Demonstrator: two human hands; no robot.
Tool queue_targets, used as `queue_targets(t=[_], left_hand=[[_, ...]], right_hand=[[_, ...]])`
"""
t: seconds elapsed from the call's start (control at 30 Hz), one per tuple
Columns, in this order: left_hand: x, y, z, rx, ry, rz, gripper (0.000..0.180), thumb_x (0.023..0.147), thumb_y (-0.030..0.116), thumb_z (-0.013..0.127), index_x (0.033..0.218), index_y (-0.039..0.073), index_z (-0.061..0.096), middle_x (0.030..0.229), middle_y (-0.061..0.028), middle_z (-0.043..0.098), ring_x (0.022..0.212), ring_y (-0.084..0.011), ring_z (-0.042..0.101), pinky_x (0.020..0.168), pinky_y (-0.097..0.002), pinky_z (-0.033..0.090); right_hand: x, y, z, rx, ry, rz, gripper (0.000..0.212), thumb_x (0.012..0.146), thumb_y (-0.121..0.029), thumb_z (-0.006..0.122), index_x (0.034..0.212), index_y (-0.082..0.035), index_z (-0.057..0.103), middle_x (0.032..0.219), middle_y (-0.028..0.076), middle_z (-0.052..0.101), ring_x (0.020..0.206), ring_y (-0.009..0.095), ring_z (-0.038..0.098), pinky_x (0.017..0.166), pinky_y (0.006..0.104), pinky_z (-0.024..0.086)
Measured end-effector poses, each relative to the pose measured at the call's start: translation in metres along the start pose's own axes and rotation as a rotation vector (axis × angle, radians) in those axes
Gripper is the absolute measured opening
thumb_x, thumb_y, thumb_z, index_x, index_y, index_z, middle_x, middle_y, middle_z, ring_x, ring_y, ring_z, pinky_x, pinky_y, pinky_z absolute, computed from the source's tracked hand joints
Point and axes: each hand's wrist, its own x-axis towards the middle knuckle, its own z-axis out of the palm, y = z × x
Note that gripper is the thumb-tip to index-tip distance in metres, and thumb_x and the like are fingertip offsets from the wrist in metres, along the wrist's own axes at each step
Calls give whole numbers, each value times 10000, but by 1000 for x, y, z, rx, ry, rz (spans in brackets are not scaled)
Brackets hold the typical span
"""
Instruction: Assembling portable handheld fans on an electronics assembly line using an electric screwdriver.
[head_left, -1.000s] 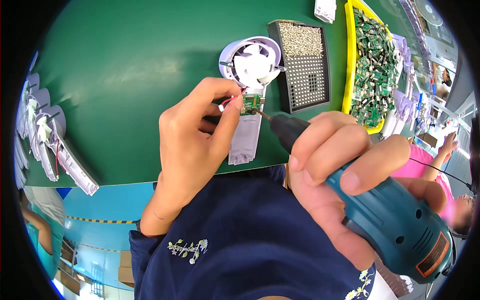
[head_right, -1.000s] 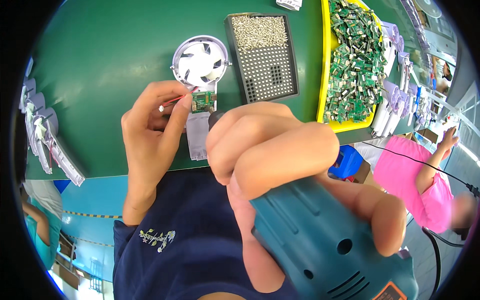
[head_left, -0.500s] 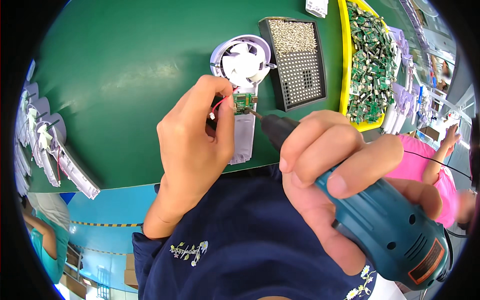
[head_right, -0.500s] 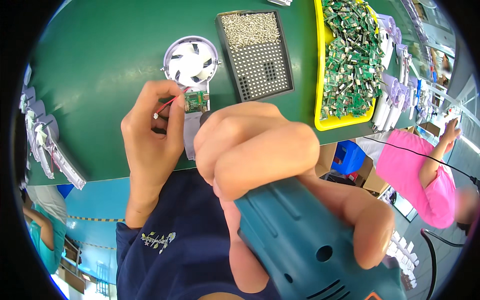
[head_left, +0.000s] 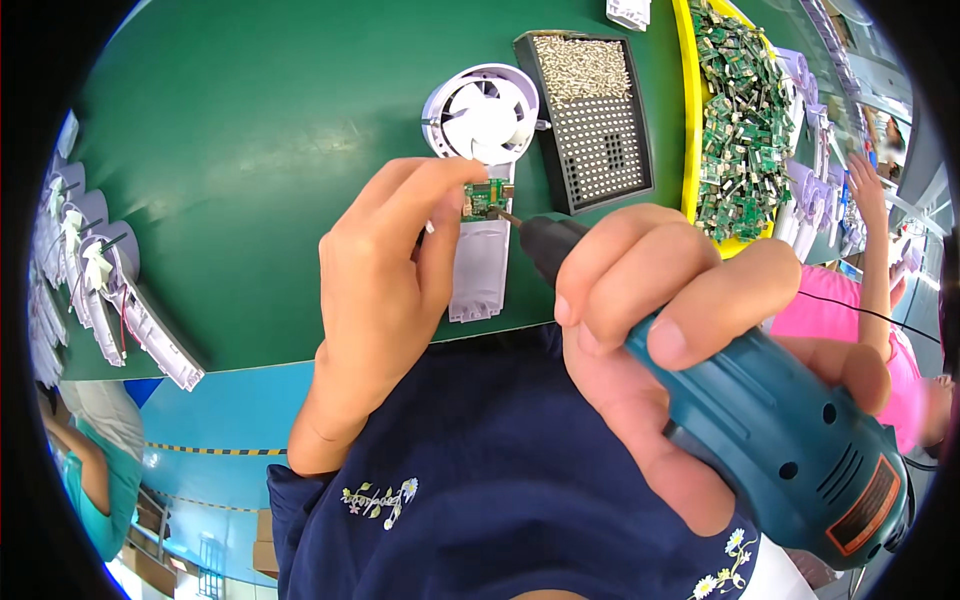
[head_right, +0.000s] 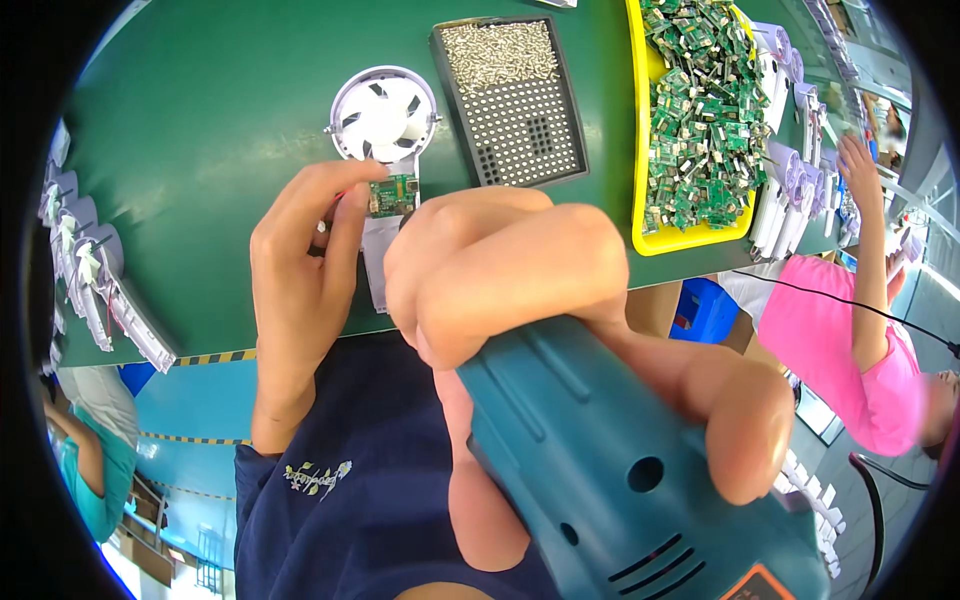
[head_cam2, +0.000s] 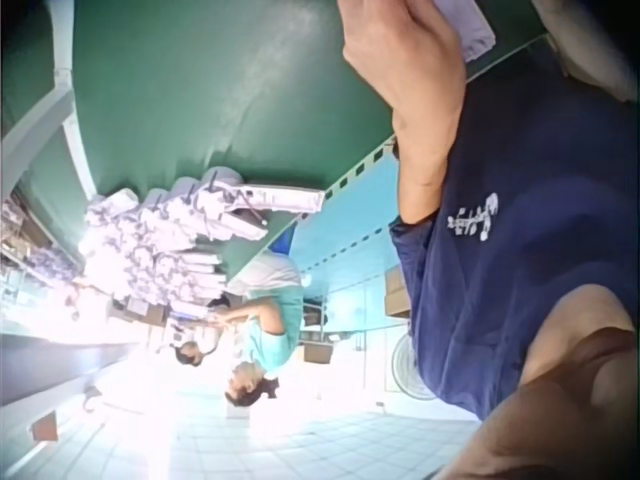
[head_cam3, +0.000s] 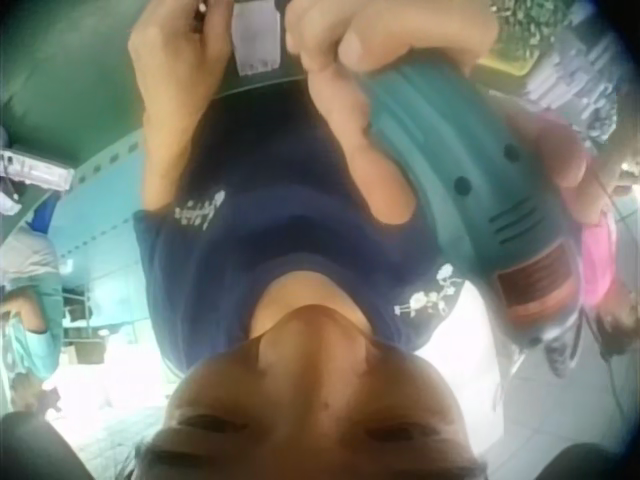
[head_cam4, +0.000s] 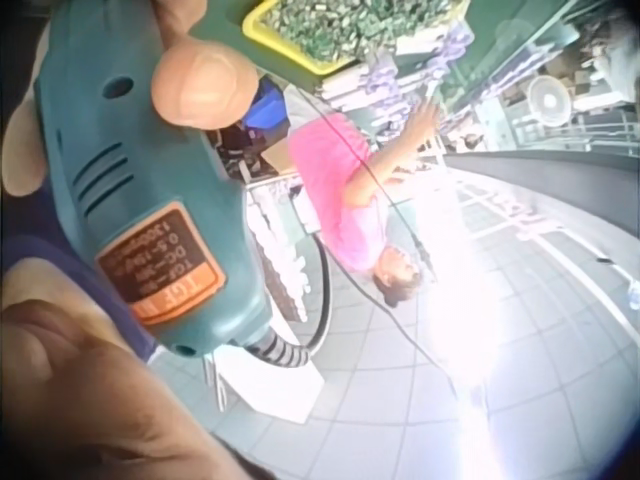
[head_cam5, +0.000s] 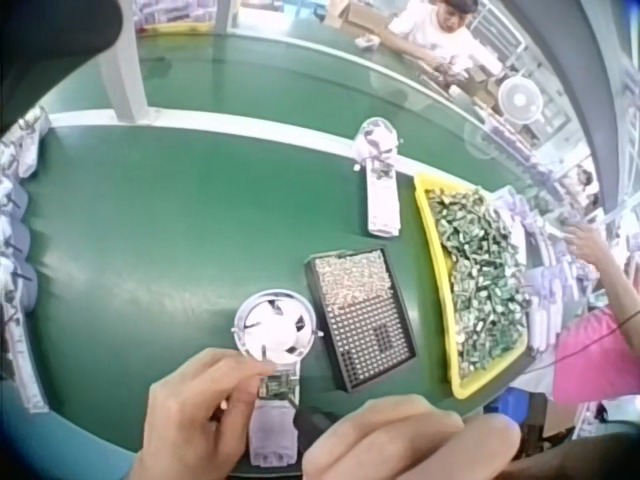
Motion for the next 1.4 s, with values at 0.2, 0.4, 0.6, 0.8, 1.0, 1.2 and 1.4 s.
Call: queue_targets(t=[0.2,0.4,0.6,0.8,1.0,1.2,1.4], left_hand=[[2,1,-10,-86,-109,11,256,822,-30,682,1057,70,692,949,-84,667,653,-204,641,543,-285,522],[4,-6,-11,-148,-136,4,274,782,-22,737,1040,66,704,929,-79,668,677,-206,650,545,-282,536],[6,-9,-10,-260,-148,-81,270,780,-10,749,1038,57,699,863,-117,671,676,-230,651,568,-306,542],[8,-3,-15,-245,-202,-164,332,777,-58,755,1083,64,720,797,-39,642,690,-64,571,566,-221,521],[5,-8,-15,-229,-194,-137,336,775,-57,758,1086,64,720,820,-49,646,677,-76,557,559,-227,522],[7,-9,-15,-217,-219,-154,340,772,-59,759,1086,67,721,866,-55,652,696,-91,555,556,-226,519],[8,-4,-14,-313,-155,-110,288,783,-12,746,1059,60,711,855,-113,659,668,-214,641,591,-304,543]], right_hand=[[9,5,-6,74,-169,-25,894,877,-553,666,1557,-264,164,1039,108,494,570,210,511,493,343,465],[18,21,-6,122,-237,-110,852,890,-594,622,1550,-275,187,1077,99,502,572,202,506,495,331,465],[17,29,-8,205,-252,-181,837,884,-607,616,1540,-260,228,1072,94,507,577,201,510,495,324,463],[17,18,-10,114,-218,-108,843,887,-617,600,1543,-235,231,1045,93,497,580,201,500,485,329,457],[13,23,-12,145,-263,-90,846,897,-623,578,1551,-233,209,1037,90,486,584,202,497,486,329,455],[13,27,-14,138,-219,-121,849,893,-629,583,1546,-224,223,1054,88,488,585,189,503,481,320,452],[-5,-19,-43,72,247,299,665,919,-409,665,1386,-30,381,959,108,548,473,161,477,404,297,404]])
